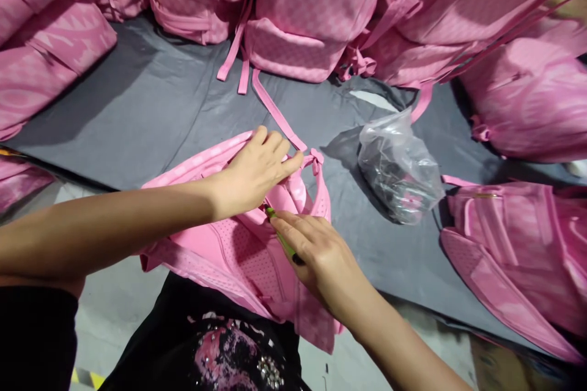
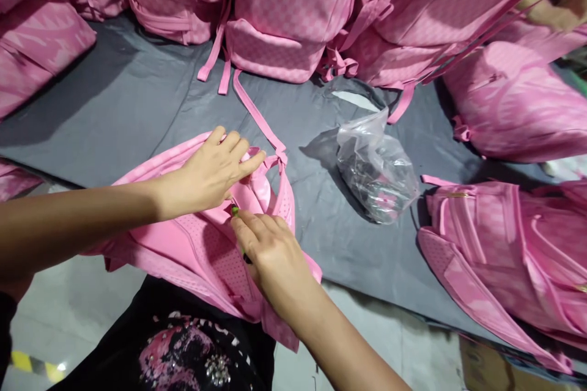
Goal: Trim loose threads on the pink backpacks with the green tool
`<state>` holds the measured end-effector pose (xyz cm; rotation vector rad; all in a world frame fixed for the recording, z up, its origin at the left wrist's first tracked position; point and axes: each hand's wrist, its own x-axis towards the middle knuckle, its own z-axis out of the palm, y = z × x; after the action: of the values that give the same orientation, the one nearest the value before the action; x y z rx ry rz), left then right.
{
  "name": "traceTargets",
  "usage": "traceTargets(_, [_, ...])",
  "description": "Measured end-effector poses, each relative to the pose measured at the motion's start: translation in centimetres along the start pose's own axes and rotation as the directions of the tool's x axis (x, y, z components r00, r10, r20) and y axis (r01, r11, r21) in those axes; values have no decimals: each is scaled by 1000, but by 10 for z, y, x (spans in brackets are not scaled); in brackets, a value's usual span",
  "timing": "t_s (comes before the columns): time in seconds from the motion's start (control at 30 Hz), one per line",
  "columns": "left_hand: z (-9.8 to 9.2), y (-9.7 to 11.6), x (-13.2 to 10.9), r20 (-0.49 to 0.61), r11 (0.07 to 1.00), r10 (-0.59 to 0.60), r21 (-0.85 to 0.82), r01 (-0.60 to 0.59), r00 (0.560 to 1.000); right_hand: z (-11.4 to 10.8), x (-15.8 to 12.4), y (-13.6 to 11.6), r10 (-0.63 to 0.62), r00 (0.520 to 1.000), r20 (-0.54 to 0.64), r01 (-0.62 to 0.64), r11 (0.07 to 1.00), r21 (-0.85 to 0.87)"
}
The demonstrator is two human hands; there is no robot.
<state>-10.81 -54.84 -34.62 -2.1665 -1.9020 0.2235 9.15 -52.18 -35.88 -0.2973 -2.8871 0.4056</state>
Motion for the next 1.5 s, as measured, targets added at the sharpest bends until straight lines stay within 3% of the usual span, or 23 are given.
traceTargets(0.33, [0,2,2,-9,999,5,32,-4,1000,-4,11,6,3,999,53,-4,999,35])
traceTargets(0.57, [-6,3,3,43,1000,9,18,-9,999,-3,12,4,17,1000,11,-18,999,44])
traceTargets(1.0, [-3,2,5,18,1000,20,22,-21,1000,1,12,7,6,995,-99,-4,1000,25])
traceTargets(1.17, [3,3,8,-13,1000,16,12,-16,1000,3,15,9,26,996,-83,-23,999,40])
traceTargets(1.3, [-3,-10,9,96,994,81,-75,-74,992,8,13,10,58,992,-110,-50,996,71])
traceTargets(1.37, [-12,-22,5,184,990,71,-131,-47,980,10,9,9,102,988,-114,-87,988,128])
traceTargets(1.43, [-24,-34,-2,322,978,-36,-184,99,946,13,7,7,137,978,-159,-105,976,193])
traceTargets(1.5, [-37,-40,-8,462,943,-148,-201,266,874,17,9,3,149,965,-216,-84,955,284])
